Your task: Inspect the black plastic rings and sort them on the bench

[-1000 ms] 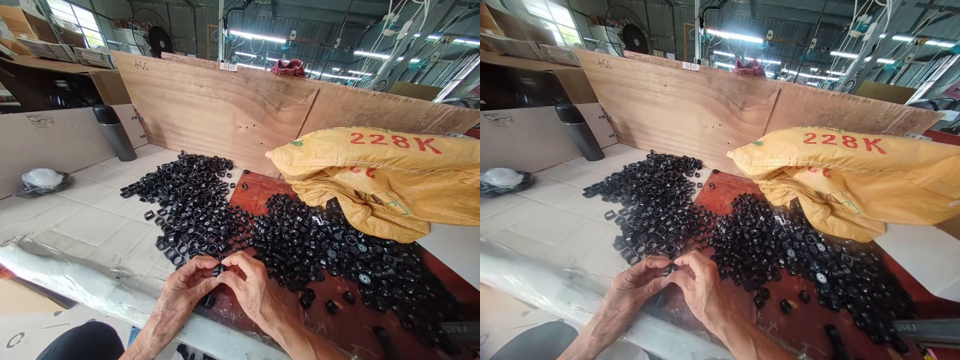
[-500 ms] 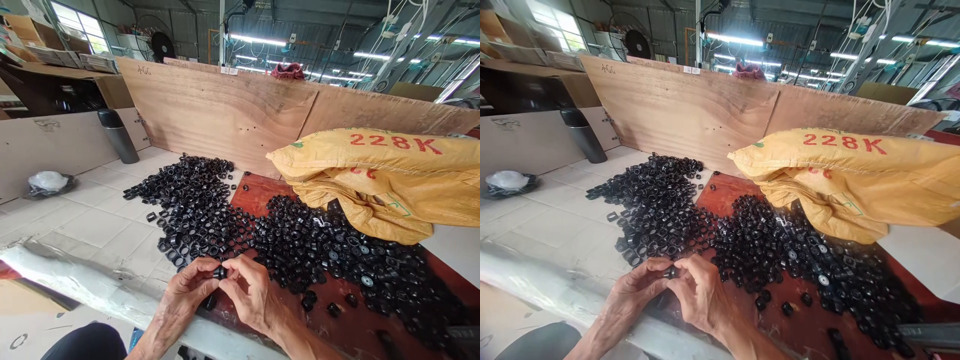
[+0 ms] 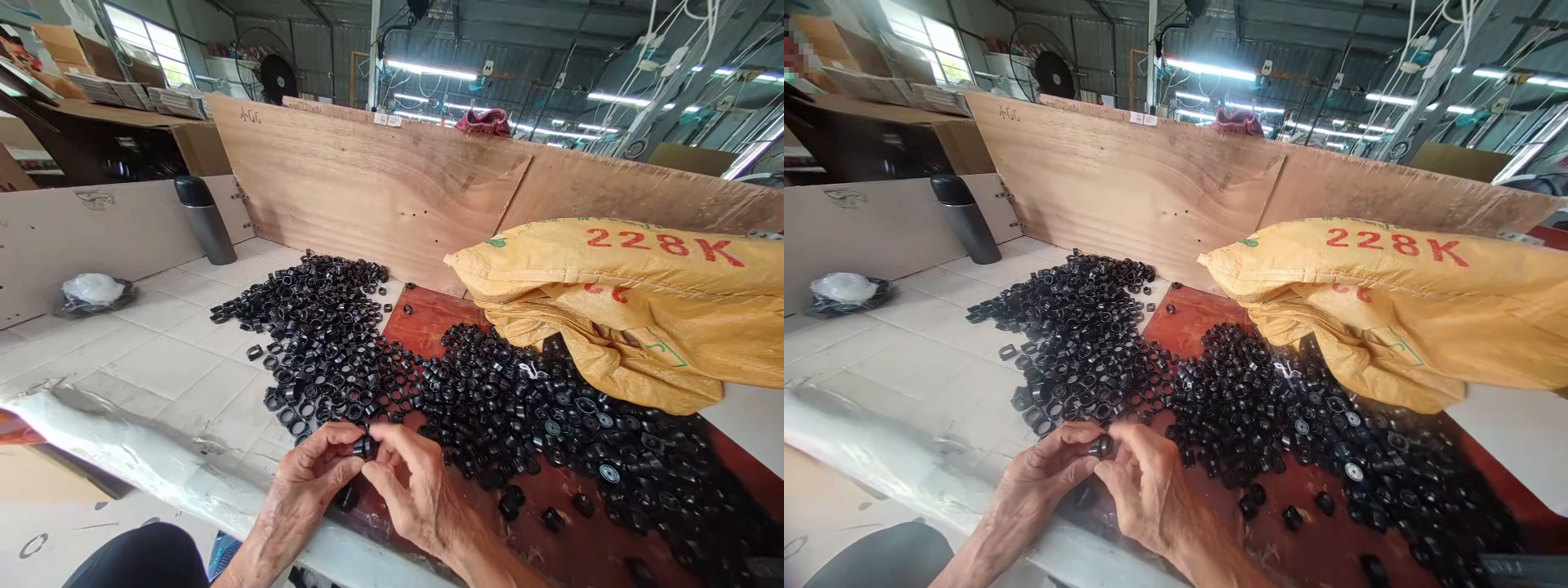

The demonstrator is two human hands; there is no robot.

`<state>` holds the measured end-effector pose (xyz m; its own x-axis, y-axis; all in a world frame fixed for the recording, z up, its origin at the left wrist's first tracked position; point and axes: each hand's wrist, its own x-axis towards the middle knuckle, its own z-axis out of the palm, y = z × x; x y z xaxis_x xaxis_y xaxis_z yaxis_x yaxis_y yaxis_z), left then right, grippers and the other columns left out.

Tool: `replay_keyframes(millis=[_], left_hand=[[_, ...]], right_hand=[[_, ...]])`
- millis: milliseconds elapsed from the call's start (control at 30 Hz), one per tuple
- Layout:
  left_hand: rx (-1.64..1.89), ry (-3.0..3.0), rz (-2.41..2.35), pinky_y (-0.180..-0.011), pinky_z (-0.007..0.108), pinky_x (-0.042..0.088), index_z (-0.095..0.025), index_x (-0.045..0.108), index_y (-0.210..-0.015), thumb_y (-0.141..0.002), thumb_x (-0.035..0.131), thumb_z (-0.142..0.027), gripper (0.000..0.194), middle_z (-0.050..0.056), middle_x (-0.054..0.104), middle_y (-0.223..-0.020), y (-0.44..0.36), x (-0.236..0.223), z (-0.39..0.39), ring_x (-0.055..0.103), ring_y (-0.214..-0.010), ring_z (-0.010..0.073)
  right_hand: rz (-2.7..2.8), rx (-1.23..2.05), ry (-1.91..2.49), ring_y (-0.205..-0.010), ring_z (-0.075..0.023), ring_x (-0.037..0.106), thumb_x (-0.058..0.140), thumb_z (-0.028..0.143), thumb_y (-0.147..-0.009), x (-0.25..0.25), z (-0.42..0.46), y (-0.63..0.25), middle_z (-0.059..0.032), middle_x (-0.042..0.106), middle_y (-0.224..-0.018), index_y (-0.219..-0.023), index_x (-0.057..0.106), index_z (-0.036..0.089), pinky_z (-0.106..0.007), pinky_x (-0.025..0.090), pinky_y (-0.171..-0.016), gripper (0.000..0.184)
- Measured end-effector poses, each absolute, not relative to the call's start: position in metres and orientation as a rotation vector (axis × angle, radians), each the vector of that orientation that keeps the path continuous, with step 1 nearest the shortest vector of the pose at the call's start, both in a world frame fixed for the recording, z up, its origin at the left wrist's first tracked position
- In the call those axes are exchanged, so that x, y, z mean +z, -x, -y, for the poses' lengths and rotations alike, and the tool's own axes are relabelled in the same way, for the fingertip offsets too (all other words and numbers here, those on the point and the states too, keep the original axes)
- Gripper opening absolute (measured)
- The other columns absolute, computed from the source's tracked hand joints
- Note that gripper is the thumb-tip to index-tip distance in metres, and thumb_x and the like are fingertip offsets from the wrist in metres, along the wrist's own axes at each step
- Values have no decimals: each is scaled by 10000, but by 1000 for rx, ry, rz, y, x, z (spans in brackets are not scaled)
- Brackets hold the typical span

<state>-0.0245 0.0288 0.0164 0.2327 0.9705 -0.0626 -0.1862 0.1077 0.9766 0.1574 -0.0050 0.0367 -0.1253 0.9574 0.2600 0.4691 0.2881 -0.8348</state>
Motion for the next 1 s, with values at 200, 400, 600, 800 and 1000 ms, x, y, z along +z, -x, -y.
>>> replay_keyframes(millis=[200,400,600,800,1000], left_hand=[[1074,-1047,-950,-764,264,598,-238,810,-908,-670,907,-422,316,38,723,-959,26,20,-28,685,-846,200],[1054,-1096,-933,-786,260,596,-240,802,-914,-720,876,-403,264,40,716,-989,27,14,-29,681,-870,202],[1030,-1133,-945,-828,271,598,-238,801,-930,-732,862,-407,267,46,724,-1019,28,17,-28,694,-912,220],[1058,-1294,-959,-841,284,598,-277,807,-958,-796,819,-360,182,44,750,-1044,29,8,-27,714,-939,231],[1067,-1339,-981,-768,268,605,-268,811,-934,-790,823,-377,180,48,756,-1000,27,12,-25,714,-851,218]], right_hand=[[1702,813,1320,-572,-128,533,616,396,-946,38,5,-156,16,579,-659,-808,621,200,-244,381,-539,240],[1689,832,1353,-596,-126,544,641,334,-928,40,5,-157,20,599,-695,-878,659,190,-243,400,-576,153],[1679,827,1407,-606,-135,559,600,321,-967,38,2,-159,21,597,-670,-838,673,197,-240,417,-576,193],[1661,875,1323,-688,-159,644,587,261,-959,32,2,-156,-8,669,-768,-1009,672,204,-239,486,-660,115],[1590,897,1407,-557,-127,546,503,347,-1017,31,3,-154,28,557,-630,-894,652,193,-228,412,-549,247]])
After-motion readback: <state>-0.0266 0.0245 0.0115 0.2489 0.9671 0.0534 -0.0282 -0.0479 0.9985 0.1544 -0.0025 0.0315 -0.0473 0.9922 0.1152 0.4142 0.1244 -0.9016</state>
